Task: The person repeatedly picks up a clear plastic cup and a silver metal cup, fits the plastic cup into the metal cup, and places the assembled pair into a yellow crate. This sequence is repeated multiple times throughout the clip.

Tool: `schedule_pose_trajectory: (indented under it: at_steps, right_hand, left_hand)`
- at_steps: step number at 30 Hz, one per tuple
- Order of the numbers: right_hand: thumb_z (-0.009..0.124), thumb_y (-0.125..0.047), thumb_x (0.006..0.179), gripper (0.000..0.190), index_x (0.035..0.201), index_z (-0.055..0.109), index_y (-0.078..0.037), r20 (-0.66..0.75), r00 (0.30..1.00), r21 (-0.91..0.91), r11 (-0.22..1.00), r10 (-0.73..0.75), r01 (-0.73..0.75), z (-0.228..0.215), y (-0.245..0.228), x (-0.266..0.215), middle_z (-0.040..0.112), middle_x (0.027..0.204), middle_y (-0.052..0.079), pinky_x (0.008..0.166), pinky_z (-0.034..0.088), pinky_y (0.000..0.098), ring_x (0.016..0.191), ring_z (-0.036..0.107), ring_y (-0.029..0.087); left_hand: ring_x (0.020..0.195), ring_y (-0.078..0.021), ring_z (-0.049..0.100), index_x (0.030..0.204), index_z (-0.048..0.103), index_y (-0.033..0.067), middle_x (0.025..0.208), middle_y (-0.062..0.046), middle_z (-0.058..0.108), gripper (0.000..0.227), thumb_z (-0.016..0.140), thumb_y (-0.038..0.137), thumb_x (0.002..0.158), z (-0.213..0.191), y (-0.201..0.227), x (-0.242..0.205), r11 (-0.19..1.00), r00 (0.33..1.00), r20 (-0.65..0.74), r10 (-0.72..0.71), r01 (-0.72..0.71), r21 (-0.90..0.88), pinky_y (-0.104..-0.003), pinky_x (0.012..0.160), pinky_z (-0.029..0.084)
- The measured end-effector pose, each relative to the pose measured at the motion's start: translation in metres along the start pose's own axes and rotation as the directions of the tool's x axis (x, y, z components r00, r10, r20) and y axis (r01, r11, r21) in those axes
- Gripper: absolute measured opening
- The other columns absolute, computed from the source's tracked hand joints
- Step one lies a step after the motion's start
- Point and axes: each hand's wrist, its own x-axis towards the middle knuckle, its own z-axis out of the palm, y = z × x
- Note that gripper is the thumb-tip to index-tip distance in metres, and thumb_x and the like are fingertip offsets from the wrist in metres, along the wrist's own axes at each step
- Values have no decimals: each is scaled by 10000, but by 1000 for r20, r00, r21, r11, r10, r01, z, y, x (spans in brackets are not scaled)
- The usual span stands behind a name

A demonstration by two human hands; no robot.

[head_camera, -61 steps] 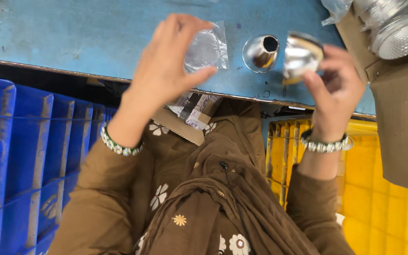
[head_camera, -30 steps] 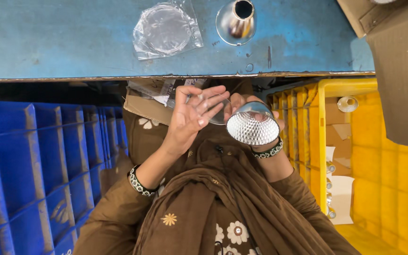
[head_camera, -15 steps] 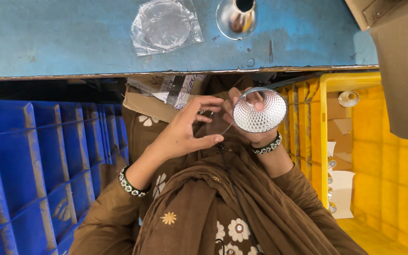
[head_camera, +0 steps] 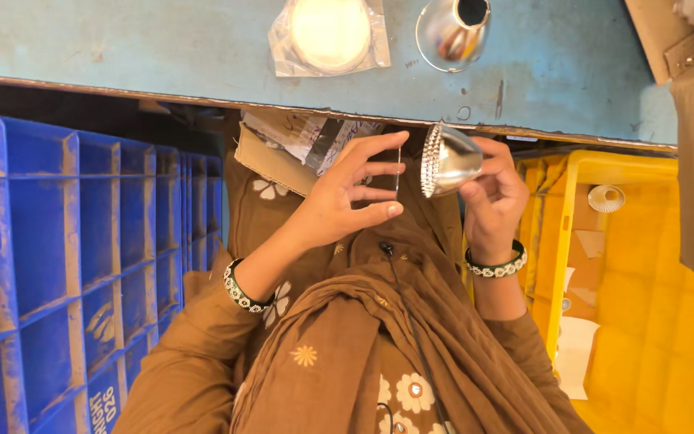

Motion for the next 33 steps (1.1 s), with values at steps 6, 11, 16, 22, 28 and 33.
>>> schedule_pose_trajectory:
  at_steps: [6,11,16,22,28,33]
  right_hand:
    - [812,-189,973,257,1043,640,-11,44,999,-231,972,-31,40,13,-14,-5,584,1431,154,1074,517,316,1254,615,206]
    - [815,-166,953,248,1053,652,-8,49,998,-262,964,-28,40,18,-17,-2,575,1468,162,1031,525,305,1215,629,200]
    - [807,-154,974,220,1057,656,-16,43,998,-268,962,-36,47,19,-17,-3,587,1426,160,1070,530,311,1240,639,205]
    - [813,-154,963,236,1070,659,-11,63,998,-252,967,-23,38,18,-18,-4,586,1431,170,1129,497,338,1258,625,212]
    - [833,-156,935,292,1098,643,-5,110,993,-186,981,-31,51,17,-16,-5,569,1495,179,1137,489,349,1321,584,218]
    - [837,-141,939,298,1116,639,-7,114,993,-177,983,-28,48,16,-16,-7,564,1481,188,1159,481,346,1340,580,222]
  left_hand:
    - [1486,-308,515,1629,346,141,1690,-146,343,729,723,82,1007,3,-13,0,985,998,-45,-34,26,-172,-433,1141,552]
    - [1470,-312,506,1629,329,145,1673,-170,312,790,759,36,975,2,-15,1,958,999,-42,-30,16,-286,-454,1134,557]
    - [1444,-306,516,1632,287,169,1685,-154,271,862,785,36,942,0,-12,1,967,999,-29,-23,15,-256,-419,1114,561]
    - [1383,-290,588,1636,304,160,1618,-184,391,837,779,66,954,3,-8,0,986,998,-53,-45,36,-164,-382,1046,626]
    - [1337,-261,596,1638,320,156,1560,-164,449,810,780,106,973,4,-9,0,980,999,-37,-39,31,-198,-387,1056,617]
    - [1370,-251,564,1644,310,155,1581,-150,420,812,773,107,979,6,-7,-1,970,999,-13,-45,41,-238,-388,1090,597]
